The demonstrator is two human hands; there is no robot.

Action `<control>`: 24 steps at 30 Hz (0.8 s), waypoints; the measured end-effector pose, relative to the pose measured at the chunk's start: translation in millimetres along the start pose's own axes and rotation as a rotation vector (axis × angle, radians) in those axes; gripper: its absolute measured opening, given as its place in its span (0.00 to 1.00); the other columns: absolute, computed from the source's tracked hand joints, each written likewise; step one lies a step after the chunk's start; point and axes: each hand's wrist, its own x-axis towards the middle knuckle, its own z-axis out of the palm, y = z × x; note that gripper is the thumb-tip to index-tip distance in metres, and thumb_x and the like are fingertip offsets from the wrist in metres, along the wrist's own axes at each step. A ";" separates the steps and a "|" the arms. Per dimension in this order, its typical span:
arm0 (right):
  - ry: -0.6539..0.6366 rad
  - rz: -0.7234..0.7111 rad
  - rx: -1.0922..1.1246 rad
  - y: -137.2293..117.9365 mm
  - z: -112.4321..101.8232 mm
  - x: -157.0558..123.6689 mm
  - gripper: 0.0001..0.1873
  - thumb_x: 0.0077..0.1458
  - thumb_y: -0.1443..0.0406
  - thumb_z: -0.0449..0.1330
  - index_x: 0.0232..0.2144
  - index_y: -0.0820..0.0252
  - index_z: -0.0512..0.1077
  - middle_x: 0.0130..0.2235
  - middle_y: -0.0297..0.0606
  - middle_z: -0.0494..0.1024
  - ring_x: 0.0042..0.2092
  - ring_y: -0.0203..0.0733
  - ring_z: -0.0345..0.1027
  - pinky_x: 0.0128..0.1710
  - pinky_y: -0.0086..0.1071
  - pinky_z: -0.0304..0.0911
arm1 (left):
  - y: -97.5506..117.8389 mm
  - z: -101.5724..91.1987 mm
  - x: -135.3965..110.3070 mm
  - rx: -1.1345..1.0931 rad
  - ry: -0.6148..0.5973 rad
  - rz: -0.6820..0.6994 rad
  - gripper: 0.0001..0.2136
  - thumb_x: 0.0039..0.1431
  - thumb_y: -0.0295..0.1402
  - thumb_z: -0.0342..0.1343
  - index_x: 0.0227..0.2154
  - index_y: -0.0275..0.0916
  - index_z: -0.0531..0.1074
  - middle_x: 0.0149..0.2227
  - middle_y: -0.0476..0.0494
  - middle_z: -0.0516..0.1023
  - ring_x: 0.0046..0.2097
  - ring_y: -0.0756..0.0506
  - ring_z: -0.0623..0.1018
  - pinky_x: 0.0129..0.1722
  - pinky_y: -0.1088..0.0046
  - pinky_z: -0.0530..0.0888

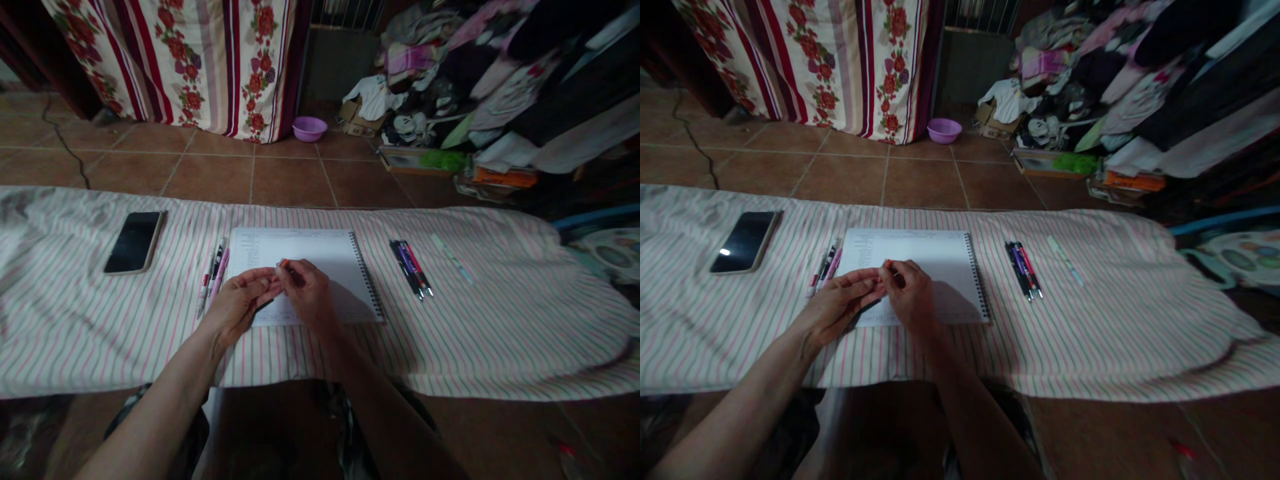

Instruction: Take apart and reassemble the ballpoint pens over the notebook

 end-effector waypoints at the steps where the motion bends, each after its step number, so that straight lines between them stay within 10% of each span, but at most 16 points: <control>1: -0.003 0.008 0.013 0.3 0.2 -0.1 0.10 0.53 0.59 0.53 0.31 0.56 0.72 0.29 0.38 0.73 0.31 0.39 0.66 0.34 0.31 0.61 | -0.7 -0.2 0.3 0.007 0.005 0.008 0.08 0.52 0.16 0.50 0.31 0.28 0.73 0.31 0.38 0.78 0.34 0.49 0.78 0.42 0.73 0.75; 24: -0.046 0.151 0.172 -6.0 0.6 -1.4 0.10 0.52 0.59 0.54 0.31 0.56 0.72 0.27 0.37 0.74 0.28 0.38 0.67 0.28 0.30 0.63 | -0.8 1.6 0.5 0.045 0.070 0.042 0.08 0.50 0.15 0.52 0.27 0.29 0.73 0.24 0.42 0.78 0.26 0.52 0.77 0.31 0.79 0.75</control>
